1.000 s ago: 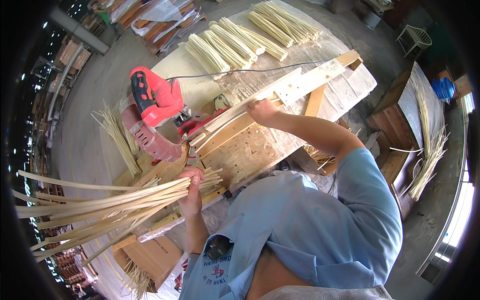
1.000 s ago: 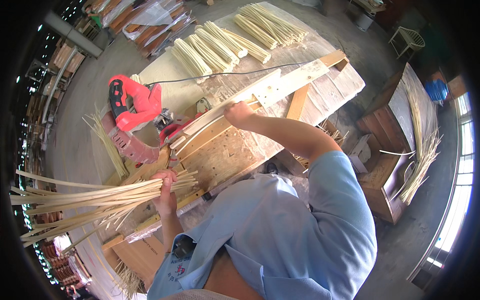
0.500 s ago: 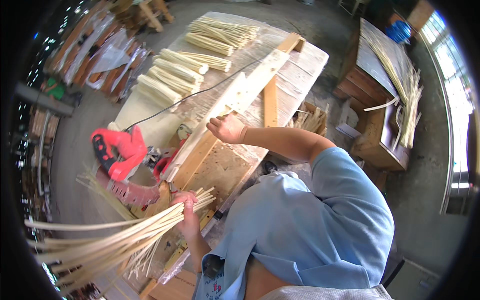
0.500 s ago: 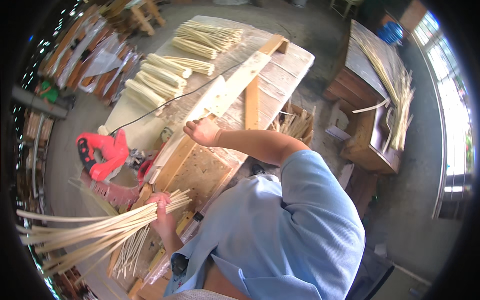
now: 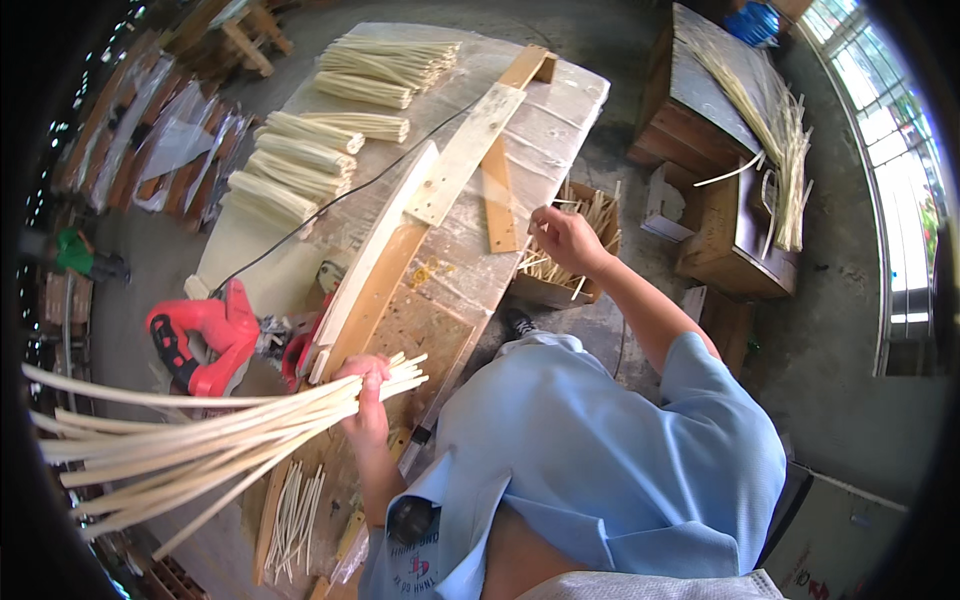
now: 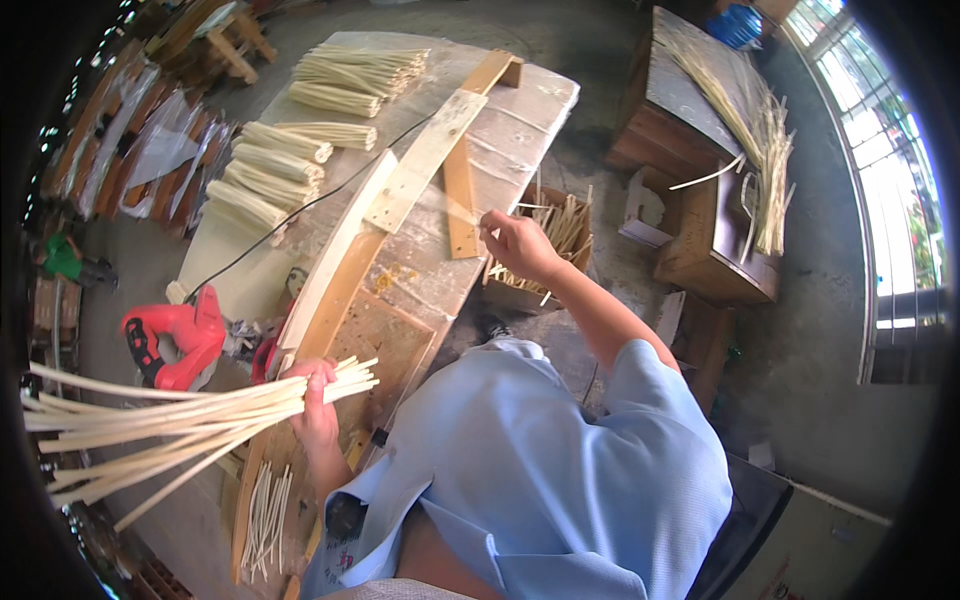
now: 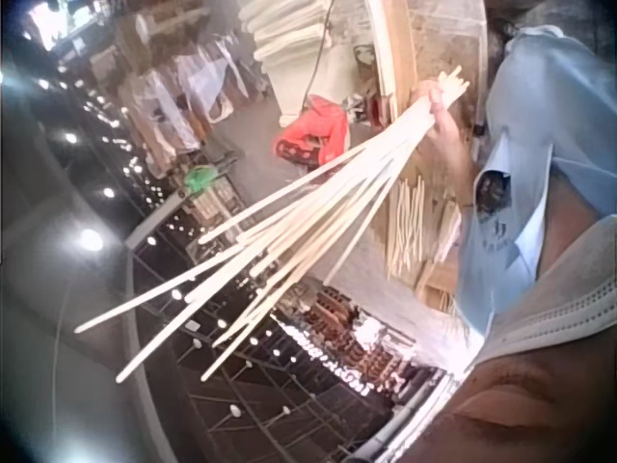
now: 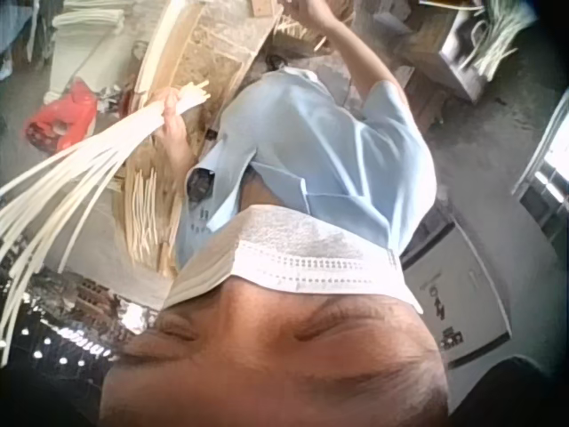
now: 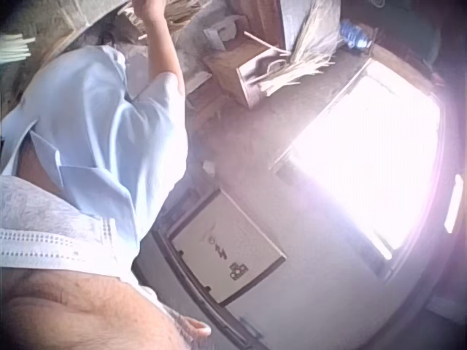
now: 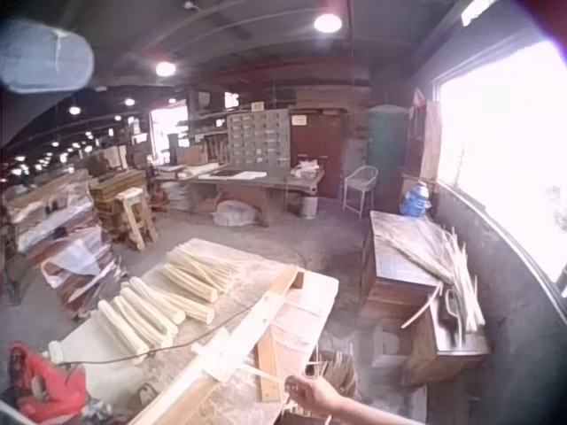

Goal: The person gathers bamboo sticks from a table and floor, aligns them in bundles, and places them on a workbench. The person repeatedly picks up sticks, arranges them, and stacks the bundles.

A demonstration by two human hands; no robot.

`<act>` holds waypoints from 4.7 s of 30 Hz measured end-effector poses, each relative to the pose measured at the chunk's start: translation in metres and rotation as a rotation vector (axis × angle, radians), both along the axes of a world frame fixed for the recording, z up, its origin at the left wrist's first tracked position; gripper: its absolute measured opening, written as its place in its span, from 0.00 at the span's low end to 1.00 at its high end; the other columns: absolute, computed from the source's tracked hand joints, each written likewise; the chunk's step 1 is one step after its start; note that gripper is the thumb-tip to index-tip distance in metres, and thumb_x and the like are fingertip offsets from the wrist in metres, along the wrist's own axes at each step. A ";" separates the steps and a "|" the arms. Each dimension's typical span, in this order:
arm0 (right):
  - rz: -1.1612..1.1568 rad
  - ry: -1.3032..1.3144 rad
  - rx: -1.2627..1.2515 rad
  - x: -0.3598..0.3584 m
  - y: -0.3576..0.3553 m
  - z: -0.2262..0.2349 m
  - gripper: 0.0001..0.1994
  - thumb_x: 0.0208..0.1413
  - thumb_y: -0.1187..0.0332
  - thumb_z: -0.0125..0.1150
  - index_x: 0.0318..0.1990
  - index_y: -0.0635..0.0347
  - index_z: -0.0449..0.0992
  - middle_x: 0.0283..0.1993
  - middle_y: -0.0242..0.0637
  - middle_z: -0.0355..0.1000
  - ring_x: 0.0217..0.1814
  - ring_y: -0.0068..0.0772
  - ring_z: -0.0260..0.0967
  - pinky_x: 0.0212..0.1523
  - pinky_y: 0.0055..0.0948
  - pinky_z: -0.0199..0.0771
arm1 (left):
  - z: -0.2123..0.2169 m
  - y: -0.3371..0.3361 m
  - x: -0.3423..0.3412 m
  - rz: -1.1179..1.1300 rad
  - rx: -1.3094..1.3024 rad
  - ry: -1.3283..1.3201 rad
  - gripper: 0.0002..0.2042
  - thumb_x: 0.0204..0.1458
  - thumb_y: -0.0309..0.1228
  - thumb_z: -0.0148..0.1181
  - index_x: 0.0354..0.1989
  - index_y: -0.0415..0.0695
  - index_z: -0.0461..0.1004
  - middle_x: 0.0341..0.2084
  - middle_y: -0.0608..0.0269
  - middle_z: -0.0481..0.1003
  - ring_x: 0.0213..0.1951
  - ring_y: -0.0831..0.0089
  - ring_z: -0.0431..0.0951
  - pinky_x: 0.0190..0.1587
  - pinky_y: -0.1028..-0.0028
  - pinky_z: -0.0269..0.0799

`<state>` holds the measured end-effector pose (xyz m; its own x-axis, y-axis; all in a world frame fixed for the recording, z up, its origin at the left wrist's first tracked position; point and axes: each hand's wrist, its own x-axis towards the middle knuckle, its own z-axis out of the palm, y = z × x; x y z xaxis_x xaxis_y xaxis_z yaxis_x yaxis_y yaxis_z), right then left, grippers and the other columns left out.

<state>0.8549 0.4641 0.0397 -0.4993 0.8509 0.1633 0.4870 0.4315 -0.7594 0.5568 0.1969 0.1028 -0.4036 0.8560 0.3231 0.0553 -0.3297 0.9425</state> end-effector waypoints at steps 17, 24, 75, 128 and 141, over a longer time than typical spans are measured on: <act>0.767 -0.068 0.532 -0.229 -0.019 -0.041 0.03 0.53 0.71 0.57 0.34 0.60 0.73 0.40 0.41 0.70 0.32 0.44 0.75 0.30 0.41 0.78 | 0.032 -0.106 -0.010 0.484 0.087 0.047 0.08 0.57 0.25 0.56 0.44 0.45 0.67 0.29 0.60 0.68 0.34 0.68 0.69 0.51 0.54 0.67; 0.766 0.133 0.652 -0.246 -0.005 -0.060 0.06 0.47 0.74 0.60 0.33 0.60 0.73 0.45 0.38 0.70 0.37 0.42 0.75 0.31 0.37 0.80 | 0.018 -0.125 -0.004 0.574 0.101 -0.025 0.08 0.57 0.23 0.57 0.44 0.45 0.68 0.31 0.60 0.69 0.34 0.68 0.69 0.50 0.56 0.68; 0.748 -0.072 0.820 -0.253 -0.015 -0.032 0.07 0.47 0.74 0.58 0.36 0.61 0.75 0.44 0.37 0.70 0.49 0.41 0.70 0.47 0.39 0.73 | 0.012 -0.123 0.000 0.589 0.027 -0.167 0.03 0.57 0.22 0.58 0.38 0.38 0.73 0.29 0.57 0.74 0.36 0.66 0.74 0.47 0.63 0.72; 0.597 -0.220 -0.515 -0.165 -0.064 0.049 0.14 0.62 0.66 0.55 0.49 0.66 0.73 0.29 0.39 0.80 0.25 0.30 0.77 0.29 0.30 0.77 | 0.003 -0.101 0.006 0.599 -0.050 -0.166 0.03 0.58 0.25 0.57 0.36 0.39 0.72 0.29 0.60 0.72 0.36 0.67 0.73 0.47 0.65 0.71; -0.335 0.529 -0.143 -0.041 -0.037 -0.030 0.08 0.60 0.79 0.52 0.45 0.65 0.63 0.37 0.46 0.81 0.35 0.34 0.81 0.35 0.31 0.80 | 0.007 -0.047 0.016 0.296 -0.086 -0.093 0.04 0.57 0.27 0.56 0.36 0.40 0.69 0.27 0.61 0.67 0.33 0.70 0.68 0.48 0.59 0.69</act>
